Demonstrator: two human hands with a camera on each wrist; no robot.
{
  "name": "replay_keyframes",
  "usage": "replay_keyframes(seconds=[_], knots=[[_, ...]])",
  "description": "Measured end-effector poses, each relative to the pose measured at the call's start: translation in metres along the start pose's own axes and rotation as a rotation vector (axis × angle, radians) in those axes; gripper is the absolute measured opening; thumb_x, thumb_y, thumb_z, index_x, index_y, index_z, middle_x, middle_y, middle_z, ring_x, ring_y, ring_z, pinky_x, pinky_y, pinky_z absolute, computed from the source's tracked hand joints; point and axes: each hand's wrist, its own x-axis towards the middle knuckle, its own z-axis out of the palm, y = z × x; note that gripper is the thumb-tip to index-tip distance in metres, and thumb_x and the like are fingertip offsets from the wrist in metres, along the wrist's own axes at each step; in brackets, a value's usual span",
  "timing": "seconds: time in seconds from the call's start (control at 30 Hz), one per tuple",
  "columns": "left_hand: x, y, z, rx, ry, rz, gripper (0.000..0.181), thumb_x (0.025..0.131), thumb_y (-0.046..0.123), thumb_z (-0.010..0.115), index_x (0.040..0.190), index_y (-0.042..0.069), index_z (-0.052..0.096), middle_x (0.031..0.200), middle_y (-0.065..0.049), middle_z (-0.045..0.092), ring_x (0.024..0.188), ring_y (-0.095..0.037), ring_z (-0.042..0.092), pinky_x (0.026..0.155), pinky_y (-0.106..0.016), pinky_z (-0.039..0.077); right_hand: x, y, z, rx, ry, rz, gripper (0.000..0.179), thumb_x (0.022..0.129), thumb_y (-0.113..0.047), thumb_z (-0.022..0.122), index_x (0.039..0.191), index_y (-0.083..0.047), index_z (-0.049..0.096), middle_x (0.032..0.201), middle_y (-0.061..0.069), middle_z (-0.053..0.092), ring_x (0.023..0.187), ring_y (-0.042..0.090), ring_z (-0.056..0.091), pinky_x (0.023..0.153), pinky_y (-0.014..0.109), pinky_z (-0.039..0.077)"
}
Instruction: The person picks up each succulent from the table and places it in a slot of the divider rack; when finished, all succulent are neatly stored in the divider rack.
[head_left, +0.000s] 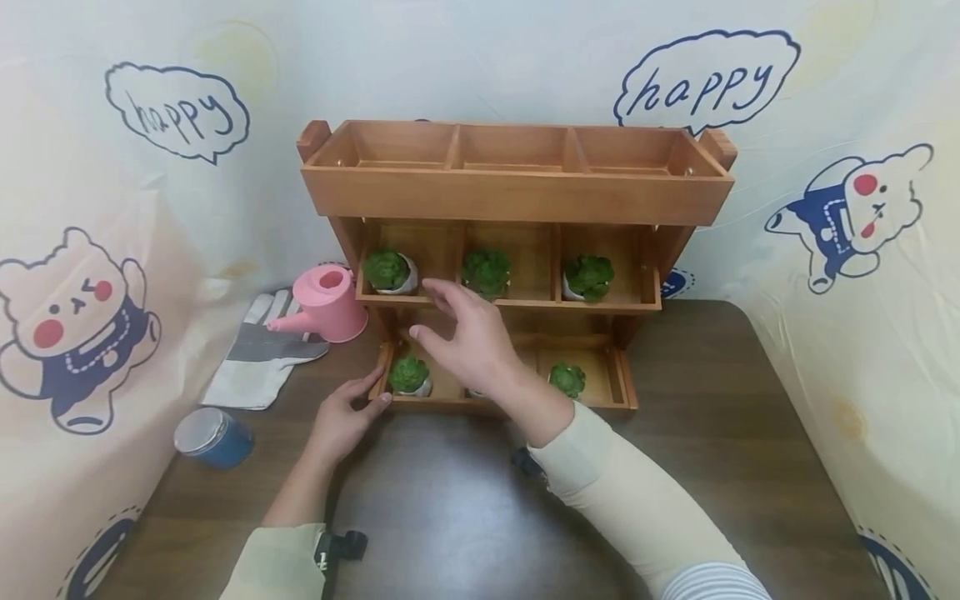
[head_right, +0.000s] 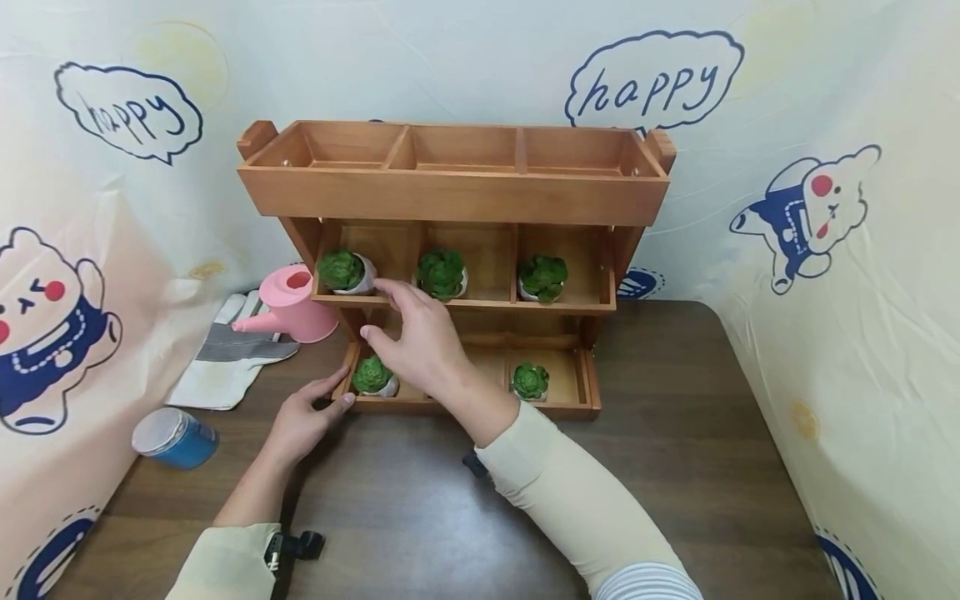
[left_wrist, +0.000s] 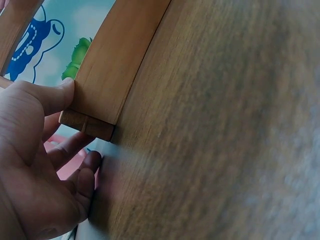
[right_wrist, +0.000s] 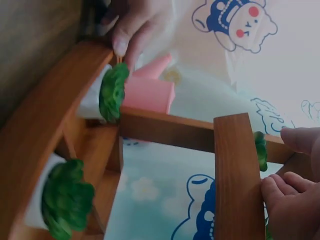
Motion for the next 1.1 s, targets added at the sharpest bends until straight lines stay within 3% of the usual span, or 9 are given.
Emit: replay_keyframes(seconds=[0.23, 0.47, 0.6, 0.77, 0.97, 1.1], knots=[[0.000, 0.000, 0.001, -0.006, 0.005, 0.002, 0.066, 0.096, 0.057, 0.067, 0.155, 0.033, 0.050, 0.157, -0.018, 0.048, 0.144, -0.043, 0.043, 0.115, -0.068, 0.032, -0.018, 0.010, 0.002, 0.046, 0.022, -0.039, 0.064, 0.092, -0.016, 0.080, 0.150, -0.009, 0.053, 0.150, 0.002, 0.056, 0.135, 0.021, 0.058, 0.107, 0.025, 0.047], [-0.003, -0.001, -0.001, 0.001, 0.013, 0.022, 0.065, 0.097, 0.055, 0.067, 0.155, 0.031, 0.051, 0.155, -0.019, 0.049, 0.144, -0.043, 0.043, 0.115, -0.067, 0.032, -0.037, 0.017, -0.001, 0.065, 0.034, -0.047, 0.067, 0.091, -0.020, 0.080, 0.152, -0.018, 0.052, 0.153, -0.002, 0.053, 0.136, 0.020, 0.057, 0.110, 0.029, 0.045], [-0.005, -0.003, -0.002, 0.009, 0.020, 0.033, 0.065, 0.097, 0.056, 0.067, 0.155, 0.031, 0.051, 0.155, -0.019, 0.049, 0.143, -0.043, 0.043, 0.116, -0.067, 0.032, -0.052, 0.028, -0.002, 0.071, 0.010, -0.003, 0.066, 0.091, -0.023, 0.082, 0.151, -0.022, 0.054, 0.150, -0.003, 0.056, 0.133, 0.020, 0.059, 0.108, 0.030, 0.049], [-0.007, -0.004, -0.002, 0.019, 0.020, 0.039, 0.064, 0.098, 0.054, 0.067, 0.155, 0.031, 0.050, 0.155, -0.019, 0.049, 0.143, -0.043, 0.044, 0.115, -0.067, 0.032, -0.072, 0.049, -0.004, 0.178, -0.041, 0.055, 0.068, 0.090, -0.023, 0.084, 0.150, -0.021, 0.054, 0.152, -0.003, 0.055, 0.136, 0.021, 0.056, 0.107, 0.033, 0.049], [-0.005, -0.003, -0.001, 0.006, 0.012, 0.025, 0.065, 0.097, 0.057, 0.066, 0.156, 0.034, 0.049, 0.156, -0.018, 0.048, 0.144, -0.043, 0.043, 0.115, -0.068, 0.032, -0.095, 0.069, -0.013, 0.270, -0.046, 0.145, 0.068, 0.089, -0.027, 0.085, 0.150, -0.028, 0.053, 0.154, -0.005, 0.053, 0.140, 0.027, 0.053, 0.110, 0.040, 0.047], [-0.005, -0.004, -0.001, 0.003, 0.010, 0.021, 0.066, 0.097, 0.059, 0.065, 0.156, 0.035, 0.048, 0.157, -0.018, 0.047, 0.144, -0.043, 0.043, 0.115, -0.068, 0.031, -0.109, 0.076, -0.020, 0.272, -0.043, 0.143, 0.069, 0.090, -0.027, 0.084, 0.151, -0.026, 0.052, 0.155, -0.004, 0.052, 0.144, 0.024, 0.048, 0.113, 0.043, 0.044]])
